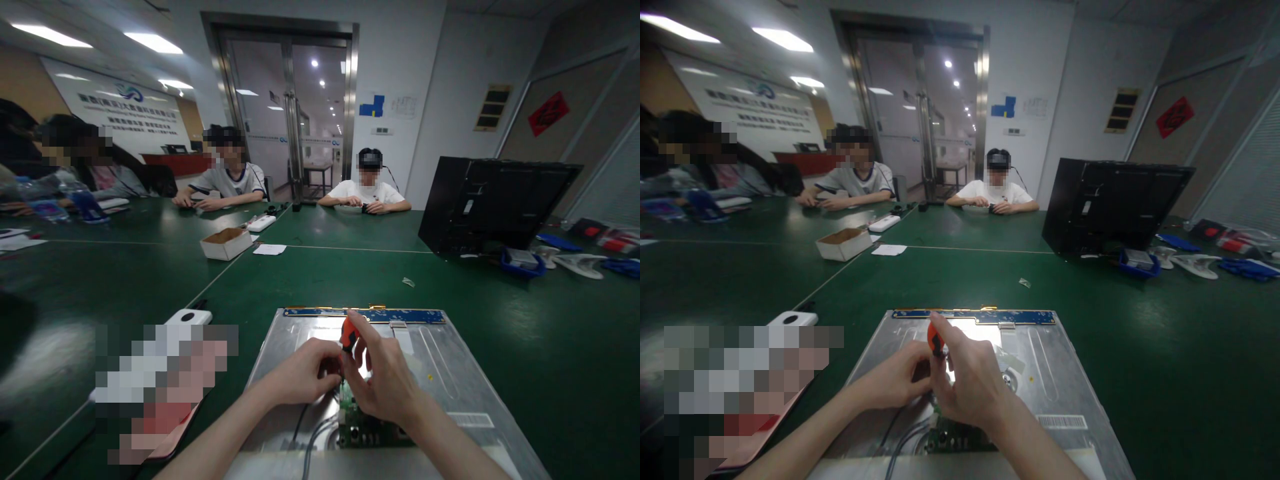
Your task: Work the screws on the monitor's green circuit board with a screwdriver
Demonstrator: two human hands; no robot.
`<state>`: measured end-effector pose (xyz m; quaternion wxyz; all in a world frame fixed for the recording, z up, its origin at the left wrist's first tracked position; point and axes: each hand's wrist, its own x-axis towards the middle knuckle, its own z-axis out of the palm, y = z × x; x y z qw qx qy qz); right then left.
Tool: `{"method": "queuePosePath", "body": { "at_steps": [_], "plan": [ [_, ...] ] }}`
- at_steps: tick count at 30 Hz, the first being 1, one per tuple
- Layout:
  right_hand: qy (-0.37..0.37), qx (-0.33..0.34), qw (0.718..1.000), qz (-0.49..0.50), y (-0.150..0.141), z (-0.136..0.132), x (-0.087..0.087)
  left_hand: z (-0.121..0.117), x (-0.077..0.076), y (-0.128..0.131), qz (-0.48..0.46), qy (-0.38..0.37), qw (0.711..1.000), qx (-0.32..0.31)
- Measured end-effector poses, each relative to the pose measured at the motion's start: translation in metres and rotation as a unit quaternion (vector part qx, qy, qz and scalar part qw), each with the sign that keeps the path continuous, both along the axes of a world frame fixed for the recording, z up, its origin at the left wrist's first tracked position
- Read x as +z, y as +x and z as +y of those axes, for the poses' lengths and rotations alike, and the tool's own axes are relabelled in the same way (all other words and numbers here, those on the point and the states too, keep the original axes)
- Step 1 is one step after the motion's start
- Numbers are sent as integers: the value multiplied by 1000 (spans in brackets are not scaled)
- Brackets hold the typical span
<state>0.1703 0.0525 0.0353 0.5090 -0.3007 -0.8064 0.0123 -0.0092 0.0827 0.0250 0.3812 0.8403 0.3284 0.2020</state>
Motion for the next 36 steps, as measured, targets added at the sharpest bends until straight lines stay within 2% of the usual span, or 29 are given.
{"method": "queuePosePath", "body": {
  "at_steps": [13,21,30,36],
  "plan": [
    [8,-7,1000,0,-1,1,-1,-4,3,-1,34,12,999,41],
    [-9,12,1000,0,1,-1,-1,2,-4,-2,21,-5,1000,2],
    [1,-13,1000,4,-1,1,-2,-5,5,0,25,7,999,34],
    [8,-1,1000,1,-1,3,-2,-5,3,-1,45,17,998,47]
  ]
}}
